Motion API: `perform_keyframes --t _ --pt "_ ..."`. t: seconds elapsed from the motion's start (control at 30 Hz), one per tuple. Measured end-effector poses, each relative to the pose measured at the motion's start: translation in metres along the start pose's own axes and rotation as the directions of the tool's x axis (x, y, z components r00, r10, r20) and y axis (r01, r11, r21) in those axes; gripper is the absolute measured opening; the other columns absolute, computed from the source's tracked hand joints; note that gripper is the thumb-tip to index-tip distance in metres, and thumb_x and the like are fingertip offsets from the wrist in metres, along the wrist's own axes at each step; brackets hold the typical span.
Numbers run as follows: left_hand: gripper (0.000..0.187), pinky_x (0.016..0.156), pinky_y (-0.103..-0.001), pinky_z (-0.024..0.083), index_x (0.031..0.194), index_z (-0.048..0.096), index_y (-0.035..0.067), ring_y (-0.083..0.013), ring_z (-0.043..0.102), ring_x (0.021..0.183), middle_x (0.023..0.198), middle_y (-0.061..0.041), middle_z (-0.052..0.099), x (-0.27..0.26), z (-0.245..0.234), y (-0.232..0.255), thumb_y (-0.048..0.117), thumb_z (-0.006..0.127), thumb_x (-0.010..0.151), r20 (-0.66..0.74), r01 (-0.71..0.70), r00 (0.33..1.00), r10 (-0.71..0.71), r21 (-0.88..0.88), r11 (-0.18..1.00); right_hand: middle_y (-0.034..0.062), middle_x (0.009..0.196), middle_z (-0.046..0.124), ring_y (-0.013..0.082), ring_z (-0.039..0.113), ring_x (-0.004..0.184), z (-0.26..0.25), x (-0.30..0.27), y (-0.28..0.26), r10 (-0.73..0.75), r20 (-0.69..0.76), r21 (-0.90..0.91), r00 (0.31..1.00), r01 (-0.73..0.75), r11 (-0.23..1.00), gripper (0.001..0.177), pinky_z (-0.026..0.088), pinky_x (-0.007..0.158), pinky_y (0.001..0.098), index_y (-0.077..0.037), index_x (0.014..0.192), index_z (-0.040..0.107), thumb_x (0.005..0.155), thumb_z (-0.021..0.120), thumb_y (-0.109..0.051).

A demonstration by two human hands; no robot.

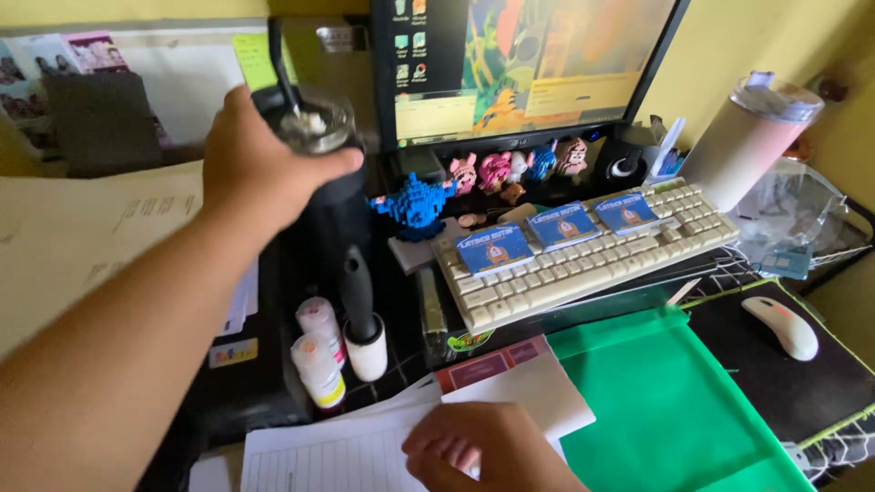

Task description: Cutting papers with a utility knife and ruler, then organizing them into green plastic folders.

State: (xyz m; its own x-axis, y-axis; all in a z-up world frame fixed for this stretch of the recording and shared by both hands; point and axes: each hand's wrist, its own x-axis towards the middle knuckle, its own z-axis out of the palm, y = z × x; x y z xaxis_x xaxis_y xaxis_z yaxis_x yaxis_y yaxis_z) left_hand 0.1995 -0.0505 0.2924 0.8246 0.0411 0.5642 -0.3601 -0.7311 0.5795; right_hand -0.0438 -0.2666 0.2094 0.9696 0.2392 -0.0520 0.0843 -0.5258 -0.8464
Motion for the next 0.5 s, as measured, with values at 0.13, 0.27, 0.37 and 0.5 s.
perform_keyframes --t 0.13,0.27,0.37,0.5 --pt "0.108 0.096 -0.049 0.048 0.129 0.046 -0.006 -0.0424 0.059 0.115 0.124 -0.025 0.059 0.023 0.008 -0.019 0.052 0.102 0.057 -0.003 -0.046 0.999 0.046 0.039 0.998 0.0011 0.078 0.075 0.009 0.07 0.069 0.003 0.023 -0.05 0.048 -0.125 0.013 0.991 -0.047 0.999 0.024 0.056 0.062 0.0251 -0.012 0.106 0.077 0.083 0.078 -0.017" --pt "0.113 0.096 -0.049 0.048 0.13 0.045 -0.01 -0.0441 0.059 0.114 0.122 -0.026 0.059 0.036 0.025 -0.043 0.053 0.105 0.057 -0.073 -0.154 0.985 0.155 0.017 0.988 0.0032 0.1 0.064 0.0133 0.069 0.068 -0.01 0.067 -0.079 -0.109 -0.303 -0.063 0.947 0.094 0.994 0.065 0.056 0.062 0.0279 -0.014 0.138 0.056 0.077 0.079 -0.016" --pt "0.107 0.098 -0.048 0.048 0.127 0.048 -0.005 -0.0426 0.06 0.114 0.122 -0.025 0.061 0.043 0.027 -0.044 0.054 0.104 0.058 -0.053 -0.116 0.992 0.115 -0.015 0.993 0.0037 0.13 0.058 0.0163 0.07 0.072 -0.005 0.09 -0.077 -0.215 -0.194 -0.197 0.957 0.176 0.964 0.077 0.057 0.067 0.0303 -0.013 0.149 0.046 0.08 0.079 -0.016" --pt "0.099 0.102 -0.046 0.049 0.124 0.052 -0.003 -0.0399 0.062 0.117 0.126 -0.023 0.062 0.058 0.019 -0.047 0.053 0.103 0.061 0.002 -0.084 0.996 0.084 -0.059 0.995 0.009 0.118 0.068 0.0206 0.071 0.073 0.009 0.088 -0.06 -0.158 -0.175 -0.272 0.972 0.106 0.956 0.058 0.057 0.069 0.0349 -0.013 0.136 0.055 0.084 0.08 -0.017"
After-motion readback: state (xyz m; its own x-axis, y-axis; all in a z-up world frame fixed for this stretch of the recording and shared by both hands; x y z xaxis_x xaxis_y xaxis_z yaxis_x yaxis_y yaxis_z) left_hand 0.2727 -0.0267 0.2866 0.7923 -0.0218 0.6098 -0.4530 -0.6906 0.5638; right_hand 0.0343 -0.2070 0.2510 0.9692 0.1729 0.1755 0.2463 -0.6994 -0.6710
